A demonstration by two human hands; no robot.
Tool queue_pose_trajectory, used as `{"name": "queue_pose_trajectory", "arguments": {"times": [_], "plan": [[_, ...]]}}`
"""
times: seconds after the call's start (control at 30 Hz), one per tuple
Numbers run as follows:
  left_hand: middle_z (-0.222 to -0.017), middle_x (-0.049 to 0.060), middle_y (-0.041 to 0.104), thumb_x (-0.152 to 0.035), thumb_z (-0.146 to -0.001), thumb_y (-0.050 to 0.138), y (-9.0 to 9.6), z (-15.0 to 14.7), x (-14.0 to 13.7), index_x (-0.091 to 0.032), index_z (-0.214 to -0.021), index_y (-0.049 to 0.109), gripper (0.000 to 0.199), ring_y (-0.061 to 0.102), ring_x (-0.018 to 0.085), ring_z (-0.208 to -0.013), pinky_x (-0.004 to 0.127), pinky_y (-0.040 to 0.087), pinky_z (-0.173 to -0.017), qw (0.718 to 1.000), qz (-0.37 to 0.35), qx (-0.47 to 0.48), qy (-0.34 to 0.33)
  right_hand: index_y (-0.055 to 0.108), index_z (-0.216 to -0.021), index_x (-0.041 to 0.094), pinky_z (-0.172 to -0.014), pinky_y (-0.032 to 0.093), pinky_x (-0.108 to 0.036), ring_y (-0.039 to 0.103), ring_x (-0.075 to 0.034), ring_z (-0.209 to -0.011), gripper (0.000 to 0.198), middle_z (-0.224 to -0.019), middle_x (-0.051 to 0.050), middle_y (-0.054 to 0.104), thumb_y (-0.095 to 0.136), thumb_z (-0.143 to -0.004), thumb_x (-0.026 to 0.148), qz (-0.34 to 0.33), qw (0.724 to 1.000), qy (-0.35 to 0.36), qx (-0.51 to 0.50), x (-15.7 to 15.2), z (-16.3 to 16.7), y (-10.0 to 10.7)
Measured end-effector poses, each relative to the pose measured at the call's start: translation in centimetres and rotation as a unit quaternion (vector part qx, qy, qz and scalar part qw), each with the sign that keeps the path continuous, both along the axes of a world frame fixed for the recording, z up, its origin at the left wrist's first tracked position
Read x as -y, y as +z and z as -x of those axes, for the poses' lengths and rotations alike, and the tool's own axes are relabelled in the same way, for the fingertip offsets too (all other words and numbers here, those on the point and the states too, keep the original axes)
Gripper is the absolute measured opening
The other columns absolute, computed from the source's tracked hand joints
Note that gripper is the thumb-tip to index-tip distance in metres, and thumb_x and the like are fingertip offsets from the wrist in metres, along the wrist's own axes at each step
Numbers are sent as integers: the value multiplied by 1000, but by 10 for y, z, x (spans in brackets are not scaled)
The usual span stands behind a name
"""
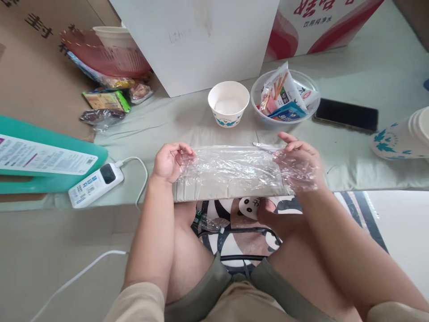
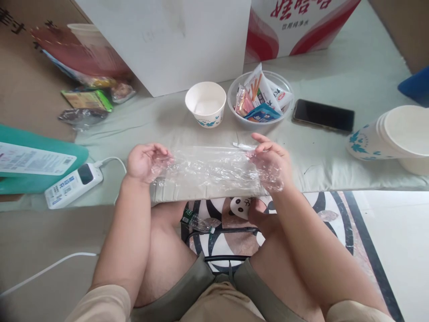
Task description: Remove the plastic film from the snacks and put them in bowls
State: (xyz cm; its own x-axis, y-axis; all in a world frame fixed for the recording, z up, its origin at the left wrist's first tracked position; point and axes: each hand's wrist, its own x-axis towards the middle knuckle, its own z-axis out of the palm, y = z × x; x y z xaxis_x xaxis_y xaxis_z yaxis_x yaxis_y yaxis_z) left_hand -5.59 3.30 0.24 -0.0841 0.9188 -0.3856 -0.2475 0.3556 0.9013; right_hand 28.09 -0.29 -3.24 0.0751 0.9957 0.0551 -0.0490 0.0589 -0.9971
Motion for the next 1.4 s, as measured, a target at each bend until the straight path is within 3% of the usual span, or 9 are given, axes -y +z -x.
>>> {"name": "queue_pose_trajectory", "arguments": {"times": [0.13, 0.27, 0.5, 0.63, 0.73, 0.9, 1.0, 1.2, 1.4], "plan": [[-68, 2, 65, -34, -67, 81, -3, 1, -1, -16, -67, 63, 26, 72, 17, -68, 23, 60, -57, 999, -22, -22, -41, 66, -91, 23, -65, 58, -40, 71, -20, -75, 39, -135, -10, 65, 57, -87, 60, 87, 996, 12, -27, 4, 4, 12], [-101, 2, 66, -20, -53, 93, 2, 10, 2, -19, -93, 66, 48, 75, 17, -75, 14, 49, -42, 995, -31, -27, -95, 62, -126, 27, -54, 51, -28, 63, -13, -66, 56, -106, -4, 69, 82, -75, 37, 147, 982, 79, 89, 13, 5, 22], [-115, 6, 65, -22, -62, 89, -1, 16, 11, -21, -110, 68, 53, 70, 11, -60, 13, 34, -29, 966, -43, 70, -244, 71, -104, 26, -91, 59, -43, 70, -23, -96, 24, -104, -7, 73, 70, -86, 43, -8, 989, -41, 140, 23, 4, 27], [-112, 7, 70, -25, -67, 90, -6, 0, 12, -26, -120, 63, 59, 72, 15, -58, 15, 36, -30, 925, -33, 87, -367, 66, -121, 23, -82, 62, -37, 73, -22, -97, 51, -114, -10, 75, 77, -76, 45, 76, 971, 224, 41, 27, 36, 28], [-115, 7, 74, -34, -65, 93, -12, -10, 7, -39, -141, 48, 88, 76, 19, -61, 18, 45, -37, 919, -22, 97, -382, 70, -100, 18, -57, 53, -26, 68, -14, -66, 23, -85, -6, 76, 69, -81, 32, 180, 906, 359, 138, 29, 57, 30], [-129, 17, 73, -78, -65, 78, -18, -34, 6, -29, -144, 50, 97, 80, 27, -88, 26, 58, -57, 948, -15, 153, -279, 65, -95, 19, -53, 48, -23, 65, -11, -58, 16, -76, -2, 74, 55, -91, 31, 125, 972, 176, 99, 27, 69, 26], [-126, 19, 75, -66, -61, 88, -17, -51, 12, -18, -121, 66, 80, 77, 30, -107, 33, 63, -80, 938, -14, 131, -319, 65, -105, 20, -57, 53, -26, 69, -13, -59, 20, -76, -2, 74, 54, -94, 33, 94, 983, 135, 84, 23, 67, 21], [-71, 1, 76, -34, -83, 76, -18, -63, 17, -17, -108, 65, 32, 73, 15, -57, 20, 51, -49, 949, -20, -48, -309, 71, -97, 23, -59, 56, -29, 64, -9, -56, 22, -98, -4, 76, 50, -98, 24, -57, 987, 61, 139, 15, 63, 13], [-70, -2, 74, -35, -84, 75, -22, -59, 16, -21, -108, 62, 31, 71, 14, -53, 20, 51, -46, 958, -53, -15, -282, 76, -97, 26, -52, 53, -25, 61, -6, -60, 28, -117, -6, 69, 50, -97, 16, -136, 984, 49, 101, 14, 63, 8]]}}
